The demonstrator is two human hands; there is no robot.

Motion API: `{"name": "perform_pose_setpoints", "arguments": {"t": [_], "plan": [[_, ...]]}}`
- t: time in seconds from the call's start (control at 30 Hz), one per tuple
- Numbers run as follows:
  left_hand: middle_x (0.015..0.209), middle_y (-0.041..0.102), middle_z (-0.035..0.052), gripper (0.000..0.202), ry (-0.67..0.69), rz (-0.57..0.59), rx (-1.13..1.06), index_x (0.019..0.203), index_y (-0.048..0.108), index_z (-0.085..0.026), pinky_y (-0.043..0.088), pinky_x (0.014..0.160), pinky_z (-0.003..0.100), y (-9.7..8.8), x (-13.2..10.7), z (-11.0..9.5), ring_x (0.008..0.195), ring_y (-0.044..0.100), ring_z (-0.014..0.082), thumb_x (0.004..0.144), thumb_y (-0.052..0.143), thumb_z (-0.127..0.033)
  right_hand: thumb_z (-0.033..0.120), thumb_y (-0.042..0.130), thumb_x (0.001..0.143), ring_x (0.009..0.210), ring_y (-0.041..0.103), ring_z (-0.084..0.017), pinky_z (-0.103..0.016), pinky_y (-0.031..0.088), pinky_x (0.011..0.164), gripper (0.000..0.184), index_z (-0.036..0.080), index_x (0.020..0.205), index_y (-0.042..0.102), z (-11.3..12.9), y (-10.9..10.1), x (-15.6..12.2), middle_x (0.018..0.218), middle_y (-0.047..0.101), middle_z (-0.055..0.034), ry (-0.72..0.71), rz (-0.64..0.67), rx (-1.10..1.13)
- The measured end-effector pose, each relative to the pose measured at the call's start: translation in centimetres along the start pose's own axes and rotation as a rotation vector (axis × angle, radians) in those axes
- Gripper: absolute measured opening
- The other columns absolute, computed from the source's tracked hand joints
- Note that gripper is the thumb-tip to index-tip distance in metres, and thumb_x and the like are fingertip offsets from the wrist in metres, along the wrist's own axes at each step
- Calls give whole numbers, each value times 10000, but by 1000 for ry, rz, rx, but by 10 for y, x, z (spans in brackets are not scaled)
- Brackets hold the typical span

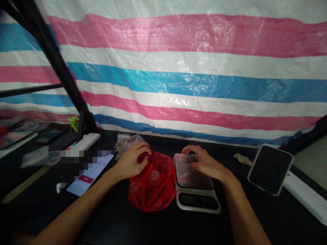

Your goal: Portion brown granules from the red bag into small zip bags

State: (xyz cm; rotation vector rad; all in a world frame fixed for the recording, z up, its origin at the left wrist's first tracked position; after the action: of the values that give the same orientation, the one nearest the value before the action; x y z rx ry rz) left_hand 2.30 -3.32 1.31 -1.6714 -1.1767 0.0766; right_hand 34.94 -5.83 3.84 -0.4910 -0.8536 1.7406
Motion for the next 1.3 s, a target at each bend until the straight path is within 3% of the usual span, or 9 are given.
{"name": "perform_pose_setpoints", "arguments": {"t": [0.2,0.37,0.43,0.6,0.77,0.9,0.97,1.1,1.3], "plan": [[1085,643,82,133,-2,-123,-93,942,665,-199,474,979,381,-2,1,-7,1042,612,217,941,533,-180,180,610,729,1041,629,-276,-501,473,988,433,245,1149,699,1,6,6,1047,684,-51,-3,-42,-72],[998,662,56,141,-58,-65,-347,1024,657,-193,494,899,329,4,0,-18,939,624,181,984,554,-281,318,622,892,755,569,-189,-351,518,739,430,248,1310,551,29,33,23,834,572,11,-163,-460,82],[1030,671,50,253,-102,-32,-459,1158,637,-197,504,863,311,11,-2,-20,909,625,173,955,629,-349,314,593,936,756,570,-180,-344,528,746,477,257,1397,484,47,52,26,888,583,-1,-188,-499,95],[1042,699,61,299,-140,-43,-659,1154,661,-176,502,900,323,23,-2,-19,934,635,185,993,577,-414,296,578,979,926,629,-227,-425,513,912,474,290,1443,480,81,86,18,1040,651,-50,-303,-336,-90],[1019,687,75,283,-186,-25,-803,1010,694,-156,497,909,330,15,2,-16,965,635,205,989,567,-408,288,593,963,852,603,-197,-374,512,856,540,280,1471,410,83,88,15,933,583,-3,-222,-410,80],[903,638,39,248,-214,2,-801,892,667,-154,481,824,292,9,1,-18,866,602,177,961,573,-373,329,546,1003,841,594,-184,-334,496,801,146,237,1096,613,82,88,21,904,592,-10,-164,-380,193],[850,618,21,231,-244,-14,-802,841,638,-158,466,791,280,9,1,-19,818,580,164,956,541,-333,352,564,996,810,590,-181,-323,486,761,152,228,937,631,83,89,23,881,612,-12,-140,-341,233],[878,624,22,162,-247,-15,-829,875,634,-159,458,794,279,8,-1,-18,847,582,170,926,525,-267,361,588,976,748,572,-170,-301,470,696,171,220,891,635,85,91,24,824,611,3,-79,-318,336],[856,633,22,242,-268,-24,-817,923,612,-153,459,726,264,7,-2,-21,784,591,160,937,622,-394,330,566,990,738,546,-161,-294,434,683,174,222,871,633,87,95,24,813,583,11,-98,-301,309]]}}
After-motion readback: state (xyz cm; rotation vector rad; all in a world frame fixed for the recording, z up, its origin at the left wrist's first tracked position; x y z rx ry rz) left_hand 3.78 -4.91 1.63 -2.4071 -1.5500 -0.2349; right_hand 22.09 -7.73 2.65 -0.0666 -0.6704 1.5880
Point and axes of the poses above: each hand's wrist, its own x-axis towards the middle knuckle, its own y-axis out of the palm, z = x × y, the point moved 1 cm from there along x, towards the middle knuckle
